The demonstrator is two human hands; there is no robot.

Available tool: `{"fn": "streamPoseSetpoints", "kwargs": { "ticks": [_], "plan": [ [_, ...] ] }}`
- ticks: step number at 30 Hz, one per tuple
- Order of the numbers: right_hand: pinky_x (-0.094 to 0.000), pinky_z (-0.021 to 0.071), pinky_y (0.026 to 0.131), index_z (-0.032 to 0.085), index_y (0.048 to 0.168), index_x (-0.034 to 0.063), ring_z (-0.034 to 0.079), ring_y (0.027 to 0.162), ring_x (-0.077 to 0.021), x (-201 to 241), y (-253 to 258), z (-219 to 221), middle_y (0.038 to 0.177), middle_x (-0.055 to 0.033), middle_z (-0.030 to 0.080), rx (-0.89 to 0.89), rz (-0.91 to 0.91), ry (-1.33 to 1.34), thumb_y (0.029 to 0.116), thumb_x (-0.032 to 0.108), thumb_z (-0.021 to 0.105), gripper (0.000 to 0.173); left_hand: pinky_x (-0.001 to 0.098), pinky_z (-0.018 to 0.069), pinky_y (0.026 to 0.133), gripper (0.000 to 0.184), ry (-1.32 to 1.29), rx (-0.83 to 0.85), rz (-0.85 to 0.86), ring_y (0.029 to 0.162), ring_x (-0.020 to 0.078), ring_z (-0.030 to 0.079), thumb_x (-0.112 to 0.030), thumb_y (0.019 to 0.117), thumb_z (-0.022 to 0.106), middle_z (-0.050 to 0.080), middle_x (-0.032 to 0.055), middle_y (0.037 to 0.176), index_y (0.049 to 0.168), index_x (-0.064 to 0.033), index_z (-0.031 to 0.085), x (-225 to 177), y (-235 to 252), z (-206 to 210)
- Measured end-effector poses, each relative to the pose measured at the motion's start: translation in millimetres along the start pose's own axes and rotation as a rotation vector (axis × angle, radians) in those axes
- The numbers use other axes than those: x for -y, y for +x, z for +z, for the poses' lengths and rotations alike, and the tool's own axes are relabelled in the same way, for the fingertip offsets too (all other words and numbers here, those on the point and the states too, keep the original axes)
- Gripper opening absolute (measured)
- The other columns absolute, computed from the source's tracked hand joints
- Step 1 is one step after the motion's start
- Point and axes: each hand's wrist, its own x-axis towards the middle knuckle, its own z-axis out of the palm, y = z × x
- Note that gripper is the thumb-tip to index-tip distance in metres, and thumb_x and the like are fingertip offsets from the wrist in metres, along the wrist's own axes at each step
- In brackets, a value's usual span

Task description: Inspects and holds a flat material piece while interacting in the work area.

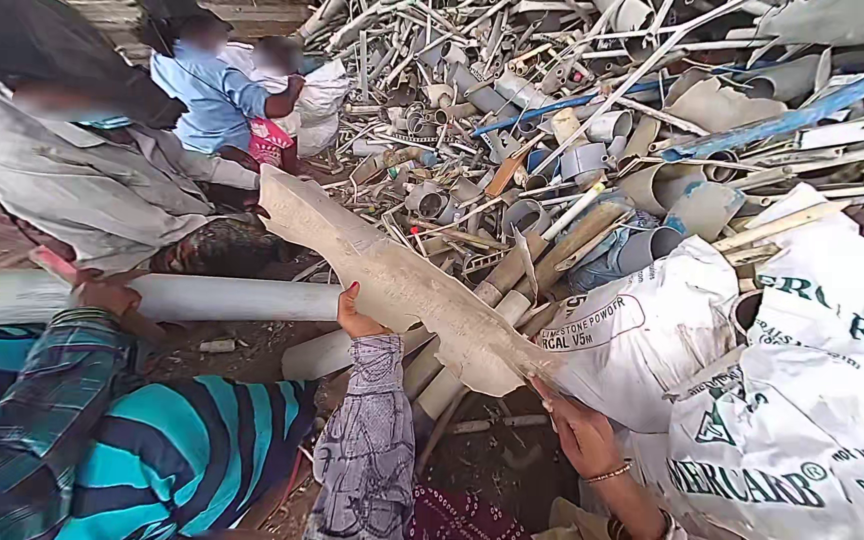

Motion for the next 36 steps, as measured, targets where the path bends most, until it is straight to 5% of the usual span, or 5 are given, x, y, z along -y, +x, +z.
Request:
{"fn": "streamPoseSetpoints", "kwargs": {
  "ticks": [21, 25, 28, 32, 36],
  "plan": [
    [-0.0491, 0.0495, 0.043, 0.075, 0.123, 0.0053, 0.066, 0.050, -0.0344, -6.8, -6.5, -4.1, 0.072, -0.0181, 0.071, -0.004, -0.077, -0.071, 0.0936, 0.010, 0.046, 0.041, 0.0226, 0.0542, 0.069, 0.024, -0.026, 0.026, 0.035, 0.073, 0.0032, 0.062, -0.011, 0.1064, 0.028, 0.058, -0.0009, 0.080, 0.101, -0.0073, 0.051, -0.2, 20.3, -5.3],
    [-0.0225, 0.0489, 0.061, 0.065, 0.126, -0.0087, 0.062, 0.067, -0.0180, -6.7, 4.2, -3.8, 0.084, -0.0229, 0.065, -0.357, -0.006, -0.114, 0.1070, 0.034, 0.041, 0.053, 0.0224, 0.0541, 0.068, 0.027, -0.047, 0.007, 0.010, 0.072, 0.0033, 0.062, -0.014, 0.1075, 0.026, 0.058, -0.0016, 0.078, 0.100, -0.0092, 0.051, 0.5, 25.5, -4.8],
    [-0.0066, 0.0364, 0.066, 0.044, 0.132, -0.0239, 0.046, 0.076, 0.0062, -4.3, 15.0, -4.9, 0.106, -0.0214, 0.057, -0.397, 0.130, 0.223, 0.0998, 0.056, 0.049, 0.087, 0.0235, 0.0529, 0.073, 0.026, -0.027, 0.004, -0.046, 0.078, 0.0048, 0.061, -0.015, 0.1086, 0.026, 0.056, 0.0015, 0.087, 0.108, -0.0064, 0.050, 1.2, 22.4, -2.8],
    [-0.0052, 0.0442, 0.056, 0.054, 0.122, -0.0066, 0.054, 0.066, 0.0156, 4.6, 23.4, -12.6, 0.104, 0.0123, 0.069, -0.250, 0.414, 0.706, 0.0909, 0.020, 0.059, 0.041, 0.0278, 0.0535, 0.078, 0.032, -0.027, 0.074, -0.169, 0.087, 0.0087, 0.063, -0.020, 0.1106, 0.026, 0.059, 0.0058, 0.098, 0.122, -0.0042, 0.052, 2.6, 3.5, 5.0],
    [-0.0125, 0.0545, 0.088, 0.064, 0.107, 0.0029, 0.066, 0.093, 0.0116, 13.9, 10.2, -3.0, 0.097, 0.0191, 0.073, -0.179, 0.389, 0.811, 0.0898, -0.007, 0.055, 0.022, 0.0299, 0.0536, 0.085, 0.045, -0.009, 0.299, -0.307, 0.097, 0.0102, 0.063, -0.030, 0.1116, 0.020, 0.061, 0.0088, 0.112, 0.141, -0.0028, 0.041, 2.0, -21.5, 7.1]
  ]
}}
